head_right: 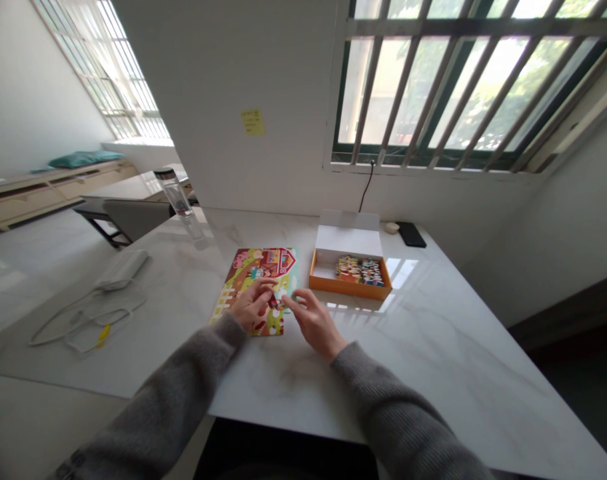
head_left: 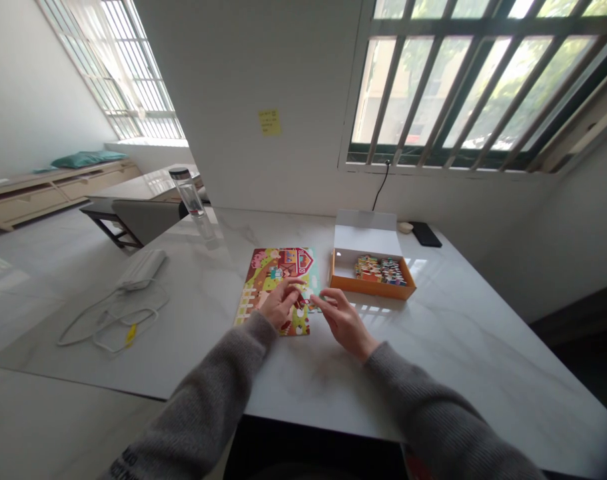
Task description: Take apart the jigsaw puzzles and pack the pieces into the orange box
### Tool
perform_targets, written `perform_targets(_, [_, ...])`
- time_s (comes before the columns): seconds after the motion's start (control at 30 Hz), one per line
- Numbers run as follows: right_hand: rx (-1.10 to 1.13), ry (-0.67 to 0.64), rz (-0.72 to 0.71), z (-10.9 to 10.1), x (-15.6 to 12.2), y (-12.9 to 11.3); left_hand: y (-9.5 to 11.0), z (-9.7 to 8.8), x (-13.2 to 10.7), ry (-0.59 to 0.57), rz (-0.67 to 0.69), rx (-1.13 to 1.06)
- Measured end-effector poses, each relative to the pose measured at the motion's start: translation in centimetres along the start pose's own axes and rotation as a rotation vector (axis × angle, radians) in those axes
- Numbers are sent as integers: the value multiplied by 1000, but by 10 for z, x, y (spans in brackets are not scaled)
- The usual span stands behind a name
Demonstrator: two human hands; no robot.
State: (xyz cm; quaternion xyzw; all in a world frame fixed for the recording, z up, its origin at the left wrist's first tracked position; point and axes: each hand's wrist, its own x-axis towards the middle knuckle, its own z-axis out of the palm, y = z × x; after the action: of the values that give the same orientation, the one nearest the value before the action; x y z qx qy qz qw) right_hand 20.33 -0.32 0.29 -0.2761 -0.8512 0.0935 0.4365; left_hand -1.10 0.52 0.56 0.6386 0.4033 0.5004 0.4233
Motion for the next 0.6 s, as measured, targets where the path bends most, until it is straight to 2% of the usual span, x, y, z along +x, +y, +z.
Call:
perform_targets(0.1, [-32,-13,-38,3,0,-1,2,4,1,-58,-158,-241])
perform_targets(0.2, [-30,-92,-31,6,0,-3,2,4,3,-96,-130,-210])
perform_targets(0.3, [-35,-121,37,5,1,-3,1,-5,5,21,-61,-53])
perform_targets(0.37, [-70,-181,29,3,3,-5,-3,-14,6,101,-35,110])
perform_targets(0.5, [-164,-438,-136,0,9,-14,-11,-27,6,134,-37,430])
perform_targets(0.6, [-300,-534,-235,3,16,-24,-16,-27,5,123,0,602])
